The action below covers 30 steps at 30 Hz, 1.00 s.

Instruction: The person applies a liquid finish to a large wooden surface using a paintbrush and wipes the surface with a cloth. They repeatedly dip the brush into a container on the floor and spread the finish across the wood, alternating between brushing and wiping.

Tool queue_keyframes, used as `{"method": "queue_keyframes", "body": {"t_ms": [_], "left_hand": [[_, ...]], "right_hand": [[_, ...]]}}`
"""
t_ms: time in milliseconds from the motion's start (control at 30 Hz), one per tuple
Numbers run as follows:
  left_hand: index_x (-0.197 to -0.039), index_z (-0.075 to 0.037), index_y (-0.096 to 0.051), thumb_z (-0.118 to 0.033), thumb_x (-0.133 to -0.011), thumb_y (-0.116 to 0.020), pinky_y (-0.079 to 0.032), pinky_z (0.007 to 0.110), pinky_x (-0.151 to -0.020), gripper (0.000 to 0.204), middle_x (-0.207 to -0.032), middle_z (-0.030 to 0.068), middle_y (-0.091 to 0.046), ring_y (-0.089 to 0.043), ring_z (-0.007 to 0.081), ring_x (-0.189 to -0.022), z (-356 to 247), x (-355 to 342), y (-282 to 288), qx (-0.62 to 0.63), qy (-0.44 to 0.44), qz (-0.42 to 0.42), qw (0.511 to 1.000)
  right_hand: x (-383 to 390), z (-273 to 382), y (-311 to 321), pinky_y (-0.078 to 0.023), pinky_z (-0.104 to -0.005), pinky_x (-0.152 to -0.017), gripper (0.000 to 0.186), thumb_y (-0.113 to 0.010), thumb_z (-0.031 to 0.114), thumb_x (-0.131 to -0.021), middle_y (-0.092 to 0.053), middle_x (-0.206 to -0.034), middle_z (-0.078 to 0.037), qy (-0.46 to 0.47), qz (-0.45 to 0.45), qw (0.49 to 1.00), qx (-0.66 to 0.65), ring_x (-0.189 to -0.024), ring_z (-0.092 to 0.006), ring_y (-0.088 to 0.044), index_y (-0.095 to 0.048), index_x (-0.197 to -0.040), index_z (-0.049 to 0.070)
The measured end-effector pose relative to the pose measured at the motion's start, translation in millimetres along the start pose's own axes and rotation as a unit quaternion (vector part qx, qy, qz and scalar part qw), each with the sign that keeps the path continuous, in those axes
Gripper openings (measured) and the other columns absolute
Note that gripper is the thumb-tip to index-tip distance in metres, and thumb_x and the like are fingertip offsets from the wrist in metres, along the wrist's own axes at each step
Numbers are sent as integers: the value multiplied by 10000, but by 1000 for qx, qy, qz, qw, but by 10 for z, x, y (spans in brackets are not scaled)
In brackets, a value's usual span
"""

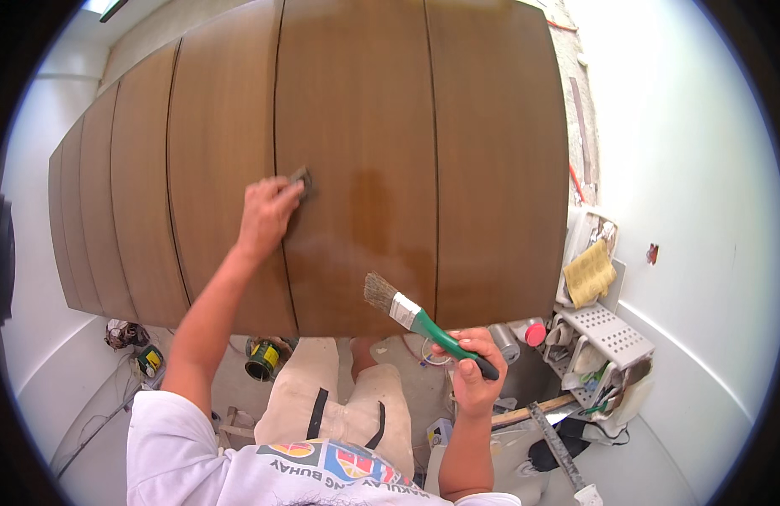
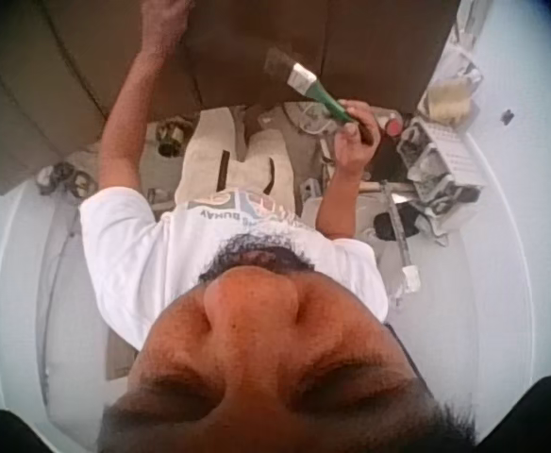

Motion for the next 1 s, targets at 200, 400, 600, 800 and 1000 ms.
{"method": "queue_keyframes", "body": {"t_ms": [200,400,600,800,1000], "left_hand": [[-1179,-110,-747,-76,-833,-749,-426,406,-915,347,-1048,34,-654,-618,220,-1001,-1323,2012,133,24,15,60,998],[-1230,-92,-742,-18,-831,-718,-461,412,-888,407,-1043,70,-654,-622,260,-1008,-1878,2710,74,109,-26,117,987],[-1280,-82,-707,-56,-867,-703,-453,427,-902,413,-1037,86,-649,-620,270,-993,-1359,1439,177,-31,-21,4,999],[-1231,-97,-734,-49,-844,-703,-450,428,-851,392,-1043,82,-658,-619,286,-951,-1732,2111,-63,22,-52,79,995],[-1282,-72,-712,-24,-800,-669,-425,426,-981,486,-1119,68,-622,-593,253,-1079,-2114,2491,-62,83,-49,176,980]], "right_hand": [[950,232,485,-659,-479,-818,364,-759,246,-968,-608,-1154,-207,35,0,999,13,-951,-344,-720,-668,-1143,-59],[1448,325,831,-659,-474,-822,369,-763,249,-965,-612,-1155,-205,53,-14,998,13,-950,-341,-719,-670,-1153,-54],[1596,293,941,-644,-477,-822,365,-766,237,-966,-617,-1168,-202,60,-16,998,2,-960,-345,-720,-668,-1165,-54],[1603,152,895,-638,-475,-847,355,-757,220,-976,-617,-1171,-205,36,-11,999,-20,-966,-350,-722,-659,-1178,-54],[1456,176,918,-638,-474,-855,363,-760,229,-974,-612,-1176,-207,34,-28,999,-18,-963,-351,-726,-659,-1175,-56]]}}
Point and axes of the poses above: each hand's wrist, its own x-axis away from the middle knuckle, its own y-axis out of the back of the hand, z = x × y, the point moved 9 cm from there along -x, towards the middle knuckle
